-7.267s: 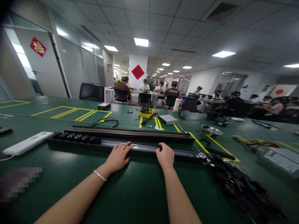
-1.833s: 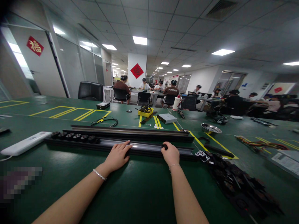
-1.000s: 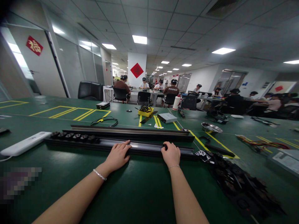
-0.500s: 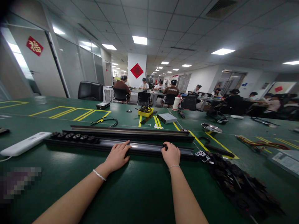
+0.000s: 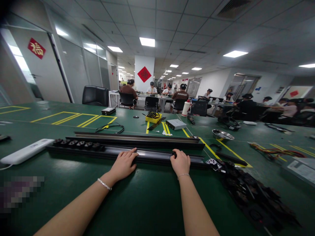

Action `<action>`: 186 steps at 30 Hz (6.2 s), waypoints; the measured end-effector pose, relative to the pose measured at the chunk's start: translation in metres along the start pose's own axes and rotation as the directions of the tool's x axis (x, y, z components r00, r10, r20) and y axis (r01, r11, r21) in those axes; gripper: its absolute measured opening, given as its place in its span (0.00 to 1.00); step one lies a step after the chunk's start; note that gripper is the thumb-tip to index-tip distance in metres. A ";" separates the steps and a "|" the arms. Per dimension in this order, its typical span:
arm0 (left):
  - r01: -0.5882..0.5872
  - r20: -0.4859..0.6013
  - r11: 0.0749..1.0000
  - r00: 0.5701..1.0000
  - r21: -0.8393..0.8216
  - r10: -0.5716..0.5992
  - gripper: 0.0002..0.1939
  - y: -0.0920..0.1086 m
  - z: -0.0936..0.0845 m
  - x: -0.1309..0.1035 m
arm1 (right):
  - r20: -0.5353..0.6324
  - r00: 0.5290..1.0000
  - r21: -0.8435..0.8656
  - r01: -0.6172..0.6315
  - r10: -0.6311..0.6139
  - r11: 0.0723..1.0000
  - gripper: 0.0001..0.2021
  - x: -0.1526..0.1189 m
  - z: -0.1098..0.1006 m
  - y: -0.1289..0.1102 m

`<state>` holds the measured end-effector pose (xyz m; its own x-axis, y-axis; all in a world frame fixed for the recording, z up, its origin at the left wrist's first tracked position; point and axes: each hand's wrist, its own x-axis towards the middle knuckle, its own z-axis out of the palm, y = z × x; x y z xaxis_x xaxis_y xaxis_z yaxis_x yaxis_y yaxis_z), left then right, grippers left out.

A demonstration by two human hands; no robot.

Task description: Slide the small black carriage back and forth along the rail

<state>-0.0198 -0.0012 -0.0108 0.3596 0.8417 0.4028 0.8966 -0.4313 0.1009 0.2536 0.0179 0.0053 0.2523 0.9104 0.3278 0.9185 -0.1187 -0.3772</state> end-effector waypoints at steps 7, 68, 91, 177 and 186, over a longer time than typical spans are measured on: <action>0.008 0.014 1.000 1.000 0.004 -0.008 0.22 0.001 -0.002 0.000 | 0.017 1.000 -0.007 -0.008 0.008 1.000 0.17 0.001 -0.003 0.001; -0.011 -0.018 1.000 1.000 0.013 0.011 0.22 0.000 0.001 0.000 | 0.026 0.993 0.003 -0.113 0.113 0.994 0.22 0.002 -0.011 0.005; -0.003 -0.001 1.000 1.000 -0.001 0.003 0.22 0.001 -0.002 0.001 | 0.031 0.991 0.009 -0.129 0.129 0.992 0.21 0.003 -0.014 0.006; -0.018 -0.012 1.000 1.000 0.010 0.018 0.22 -0.002 0.000 0.000 | -0.036 0.965 0.019 -0.260 0.261 0.965 0.20 0.008 -0.013 0.031; -0.018 -0.021 1.000 1.000 0.011 0.018 0.22 -0.002 0.001 0.000 | -0.087 0.967 0.030 -0.237 0.239 0.971 0.19 0.008 -0.013 0.034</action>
<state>-0.0211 0.0000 -0.0119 0.3705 0.8266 0.4237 0.8927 -0.4429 0.0834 0.2905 0.0165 0.0064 0.4902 0.8174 0.3026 0.8229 -0.3196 -0.4697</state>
